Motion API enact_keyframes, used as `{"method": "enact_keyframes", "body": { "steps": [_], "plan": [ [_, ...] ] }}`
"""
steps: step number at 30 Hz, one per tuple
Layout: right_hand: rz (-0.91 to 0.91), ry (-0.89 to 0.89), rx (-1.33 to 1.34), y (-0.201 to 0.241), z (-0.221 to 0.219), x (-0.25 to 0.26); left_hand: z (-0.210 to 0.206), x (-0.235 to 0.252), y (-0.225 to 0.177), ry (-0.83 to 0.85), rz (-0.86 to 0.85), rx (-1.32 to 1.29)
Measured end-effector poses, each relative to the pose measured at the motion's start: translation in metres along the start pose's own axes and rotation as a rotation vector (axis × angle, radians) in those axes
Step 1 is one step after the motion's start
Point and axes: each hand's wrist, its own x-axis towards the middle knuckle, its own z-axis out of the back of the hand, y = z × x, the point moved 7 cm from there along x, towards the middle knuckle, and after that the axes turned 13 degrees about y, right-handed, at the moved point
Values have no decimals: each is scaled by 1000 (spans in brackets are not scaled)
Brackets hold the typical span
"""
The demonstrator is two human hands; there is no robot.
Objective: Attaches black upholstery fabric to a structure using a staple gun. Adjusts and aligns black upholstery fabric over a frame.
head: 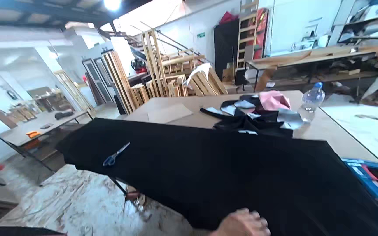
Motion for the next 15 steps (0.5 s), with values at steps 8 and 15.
{"method": "enact_keyframes", "body": {
  "steps": [8, 15],
  "plan": [
    [68, 118, 146, 75, 15, 48, 20, 3, -16, 13, 168, -256],
    [115, -102, -75, 68, 68, 67, 99, 21, -24, -302, -5, 125]
  ]
}}
